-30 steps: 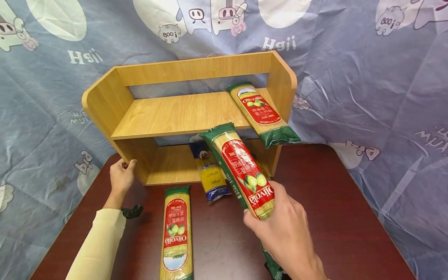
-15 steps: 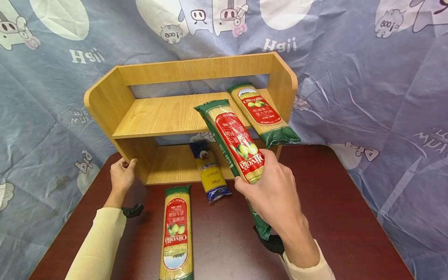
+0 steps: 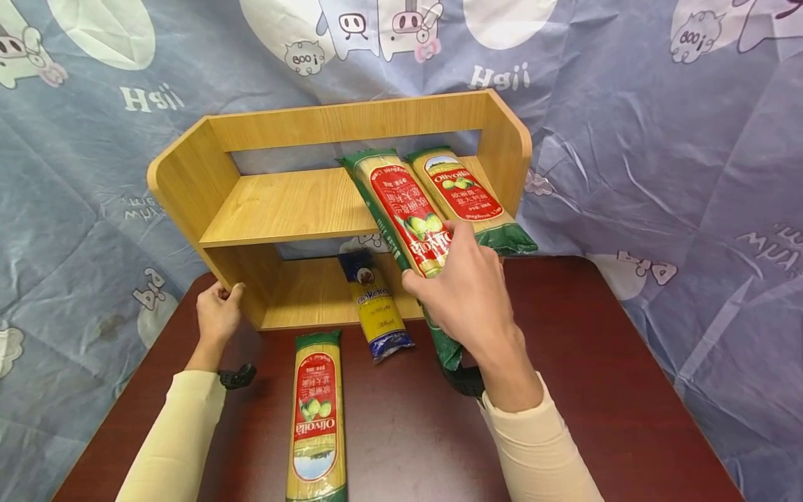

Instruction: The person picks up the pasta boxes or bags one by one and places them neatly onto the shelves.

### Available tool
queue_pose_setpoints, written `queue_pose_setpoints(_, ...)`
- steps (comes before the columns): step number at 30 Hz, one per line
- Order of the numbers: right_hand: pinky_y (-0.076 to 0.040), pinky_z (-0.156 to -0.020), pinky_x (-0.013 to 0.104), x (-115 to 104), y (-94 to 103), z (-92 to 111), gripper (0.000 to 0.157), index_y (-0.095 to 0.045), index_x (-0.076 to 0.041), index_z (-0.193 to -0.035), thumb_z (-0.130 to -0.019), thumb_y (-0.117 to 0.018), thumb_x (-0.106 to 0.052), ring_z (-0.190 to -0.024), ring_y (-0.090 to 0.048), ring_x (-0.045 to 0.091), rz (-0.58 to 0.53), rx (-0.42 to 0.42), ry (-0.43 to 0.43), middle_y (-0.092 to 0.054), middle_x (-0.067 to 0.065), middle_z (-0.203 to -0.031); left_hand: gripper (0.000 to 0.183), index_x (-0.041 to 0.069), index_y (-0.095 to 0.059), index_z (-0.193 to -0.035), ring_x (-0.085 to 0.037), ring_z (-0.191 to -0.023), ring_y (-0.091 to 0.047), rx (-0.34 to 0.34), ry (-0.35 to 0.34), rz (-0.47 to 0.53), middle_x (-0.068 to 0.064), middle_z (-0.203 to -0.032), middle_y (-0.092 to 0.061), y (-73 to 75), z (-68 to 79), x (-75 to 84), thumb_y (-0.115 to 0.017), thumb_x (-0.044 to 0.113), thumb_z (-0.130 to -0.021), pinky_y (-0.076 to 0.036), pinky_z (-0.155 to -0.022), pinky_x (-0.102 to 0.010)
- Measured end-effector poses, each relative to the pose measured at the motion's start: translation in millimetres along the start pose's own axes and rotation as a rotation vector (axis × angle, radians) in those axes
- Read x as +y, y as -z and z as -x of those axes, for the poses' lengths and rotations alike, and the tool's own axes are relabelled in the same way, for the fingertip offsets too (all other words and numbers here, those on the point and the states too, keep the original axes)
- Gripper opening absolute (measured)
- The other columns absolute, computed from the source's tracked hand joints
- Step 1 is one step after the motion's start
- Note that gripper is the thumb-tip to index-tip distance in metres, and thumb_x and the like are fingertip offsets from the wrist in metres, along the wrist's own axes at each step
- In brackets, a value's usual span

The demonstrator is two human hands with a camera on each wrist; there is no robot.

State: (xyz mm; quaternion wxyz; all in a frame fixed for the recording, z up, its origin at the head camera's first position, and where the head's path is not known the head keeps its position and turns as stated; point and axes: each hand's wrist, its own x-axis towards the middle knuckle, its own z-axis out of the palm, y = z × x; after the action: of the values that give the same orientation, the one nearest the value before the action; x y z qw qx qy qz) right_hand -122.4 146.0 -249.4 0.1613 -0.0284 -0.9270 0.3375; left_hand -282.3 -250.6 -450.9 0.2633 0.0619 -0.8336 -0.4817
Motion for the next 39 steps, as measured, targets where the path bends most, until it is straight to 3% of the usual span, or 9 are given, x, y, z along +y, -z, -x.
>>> queue_pose_setpoints(9,-0.052,-0.073,0.043,-7.0,-9.8,-26.8,0.088,-0.035,0.000,-0.145,-0.078,-0.081,-0.033,-0.094,-0.059,0.033,0.001,-0.083,-0.028,-0.059,0.019,-0.107,0.023,-0.004,-0.074,-0.109,-0.030,-0.084,-0.070,-0.021,0.012,0.030,-0.022,-0.092,-0.074,-4.5,3.9,-3.8,-0.063,0.014,-0.100,-0.045,-0.056,-0.013)
queue_pose_setpoints(18,-0.052,-0.072,0.044,-17.1,-13.5,-55.0,0.078,-0.036,0.005,-0.133,-0.078,-0.081,-0.028,-0.091,-0.058,0.035,0.020,-0.118,-0.016,-0.056,0.019,-0.104,0.021,-0.003,-0.075,-0.105,-0.013,-0.073,-0.064,-0.002,0.009,0.015,-0.020,-0.088,-0.074,-5.2,3.0,-2.6,-0.064,0.013,-0.099,-0.044,-0.055,-0.015)
queue_pose_setpoints(27,-0.052,-0.071,0.043,-25.8,-11.7,-74.1,0.075,-0.037,0.005,-0.130,-0.079,-0.080,-0.029,-0.091,-0.058,0.035,0.055,-0.170,-0.042,-0.056,0.019,-0.104,0.021,-0.003,-0.075,-0.104,-0.022,-0.077,-0.067,-0.017,-0.003,0.020,-0.020,-0.089,-0.074,-1.4,-0.3,-0.2,-0.063,0.014,-0.099,-0.046,-0.056,-0.015)
queue_pose_setpoints(39,-0.051,-0.081,0.046,-32.6,-24.4,-102.0,0.101,-0.018,0.009,-0.147,-0.082,-0.081,-0.034,-0.094,-0.058,0.035,0.106,-0.230,-0.066,-0.056,0.021,-0.112,0.021,-0.003,-0.075,-0.104,-0.014,-0.073,-0.065,-0.021,0.012,0.012,-0.020,-0.089,-0.075,1.6,0.1,-0.5,-0.064,0.015,-0.099,-0.045,-0.055,-0.016)
